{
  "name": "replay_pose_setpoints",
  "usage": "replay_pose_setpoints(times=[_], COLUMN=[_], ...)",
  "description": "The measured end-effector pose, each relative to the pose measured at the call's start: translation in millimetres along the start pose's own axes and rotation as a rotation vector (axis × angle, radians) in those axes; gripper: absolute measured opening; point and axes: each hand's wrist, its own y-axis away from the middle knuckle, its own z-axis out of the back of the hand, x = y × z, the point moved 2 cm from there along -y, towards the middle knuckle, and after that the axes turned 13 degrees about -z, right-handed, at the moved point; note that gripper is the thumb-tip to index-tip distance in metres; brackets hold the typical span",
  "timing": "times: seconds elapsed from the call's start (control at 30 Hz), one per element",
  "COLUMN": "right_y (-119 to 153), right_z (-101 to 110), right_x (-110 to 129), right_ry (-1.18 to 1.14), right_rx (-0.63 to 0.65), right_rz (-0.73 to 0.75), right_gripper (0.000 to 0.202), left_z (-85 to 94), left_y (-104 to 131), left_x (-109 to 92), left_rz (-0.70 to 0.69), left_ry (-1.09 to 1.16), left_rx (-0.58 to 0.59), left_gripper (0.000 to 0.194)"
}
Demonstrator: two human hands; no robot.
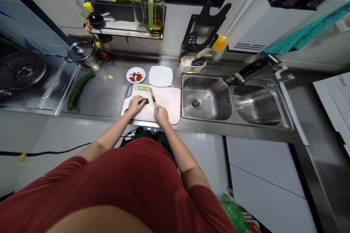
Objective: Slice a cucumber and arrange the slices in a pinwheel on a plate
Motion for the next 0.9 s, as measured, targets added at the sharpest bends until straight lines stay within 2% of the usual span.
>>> replay_pose_setpoints(times=[0.17, 0.33, 0.57, 0.9], right_y=[0, -2, -3, -3], right_z=[-2, -5, -7, -11], right_x=[13, 20, 25, 28], right_ry=[0.022, 0.040, 0.053, 0.057], right_rx=[0.047, 0.069, 0.099, 0.127], right_rz=[-0.006, -0.007, 0.005, -0.009], right_gripper=[0.024, 0.025, 0.025, 0.022], left_z=[-3.1, -7.4, -11.1, -15.6], left_y=[-1, 0, -1, 1], left_x=[0, 4, 7, 12], left_rz=[-0.020, -0.042, -0.041, -0.075], left_ry=[0.025, 0.030, 0.022, 0.041], left_rx=[0.037, 0.024, 0.047, 0.016], left_gripper=[0.028, 0.027, 0.029, 0.029])
